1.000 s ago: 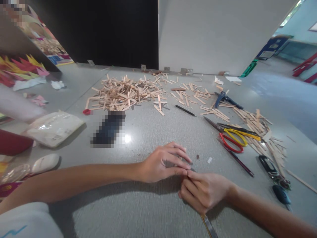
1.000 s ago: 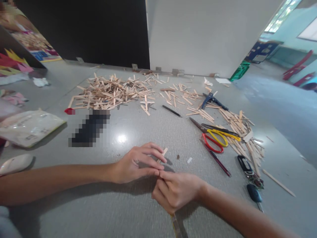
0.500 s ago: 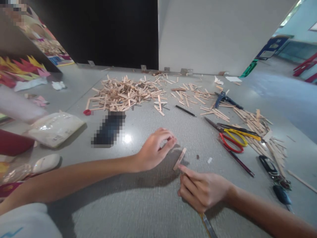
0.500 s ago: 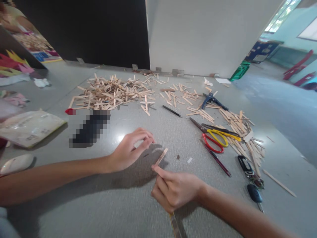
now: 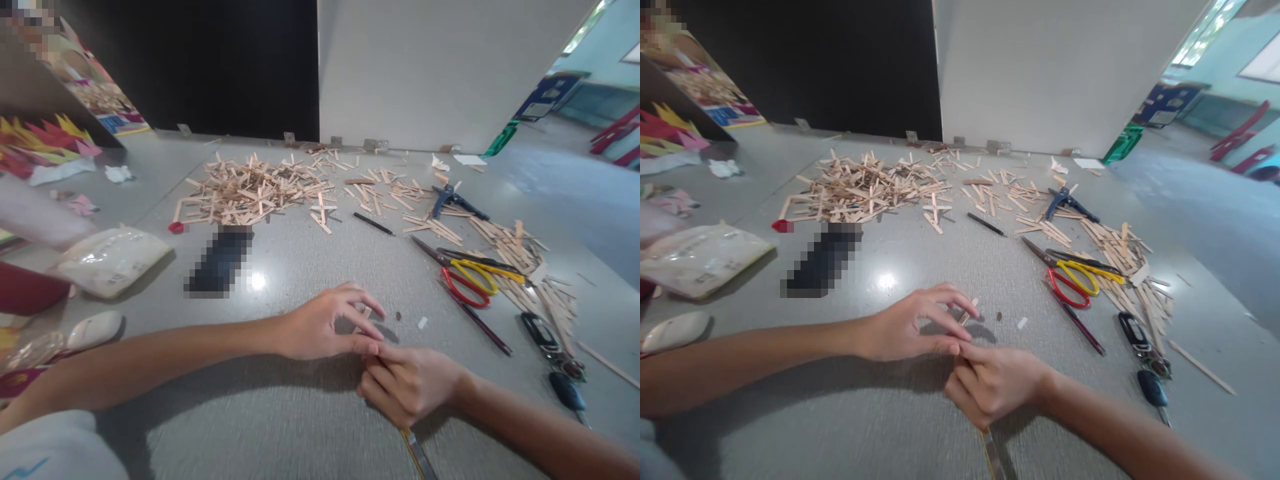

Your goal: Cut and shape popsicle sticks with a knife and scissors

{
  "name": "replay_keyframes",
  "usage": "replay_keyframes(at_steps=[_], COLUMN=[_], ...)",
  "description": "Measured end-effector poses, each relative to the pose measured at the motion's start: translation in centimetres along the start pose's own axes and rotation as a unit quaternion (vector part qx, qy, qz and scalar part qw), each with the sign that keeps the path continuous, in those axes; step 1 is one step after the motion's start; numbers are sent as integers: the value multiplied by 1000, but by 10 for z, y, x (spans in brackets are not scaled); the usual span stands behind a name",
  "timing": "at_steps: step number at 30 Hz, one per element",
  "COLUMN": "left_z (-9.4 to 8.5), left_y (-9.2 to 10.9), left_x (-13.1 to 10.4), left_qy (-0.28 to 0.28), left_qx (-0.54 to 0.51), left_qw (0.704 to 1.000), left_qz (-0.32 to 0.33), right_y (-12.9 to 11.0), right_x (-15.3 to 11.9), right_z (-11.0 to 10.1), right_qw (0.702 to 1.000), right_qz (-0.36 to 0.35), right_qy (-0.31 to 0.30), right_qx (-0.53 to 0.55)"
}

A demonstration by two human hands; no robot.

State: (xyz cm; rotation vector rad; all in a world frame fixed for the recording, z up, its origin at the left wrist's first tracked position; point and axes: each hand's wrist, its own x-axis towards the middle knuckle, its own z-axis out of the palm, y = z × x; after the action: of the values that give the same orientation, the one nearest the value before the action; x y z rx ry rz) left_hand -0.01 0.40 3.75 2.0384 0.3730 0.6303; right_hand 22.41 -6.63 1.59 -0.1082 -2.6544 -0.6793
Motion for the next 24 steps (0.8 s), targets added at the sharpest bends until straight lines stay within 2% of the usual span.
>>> replay_keyframes(at_steps=[8,13,16,21,24], left_z=[8,5,3,8,15], left_y=[1,1,2,4,4], left_x=[-1,2,3,1,-1], left_qy=[68,105,84,16,22], left_qx=[-140,-148,-124,-122,-117], left_qw=[985,973,977,987,989], left_qz=[-79,-145,-149,-100,-92], right_y=[-3,0,0,-4,-5], right_x=[0,-2,-3,-2,1], right_z=[3,1,1,5,5], right_qw=[1000,999,999,1000,1000], right_qz=[-7,-22,-30,-15,-8], right_qy=[-5,-11,-21,-11,-12], right_qx=[-1,-22,-32,8,18])
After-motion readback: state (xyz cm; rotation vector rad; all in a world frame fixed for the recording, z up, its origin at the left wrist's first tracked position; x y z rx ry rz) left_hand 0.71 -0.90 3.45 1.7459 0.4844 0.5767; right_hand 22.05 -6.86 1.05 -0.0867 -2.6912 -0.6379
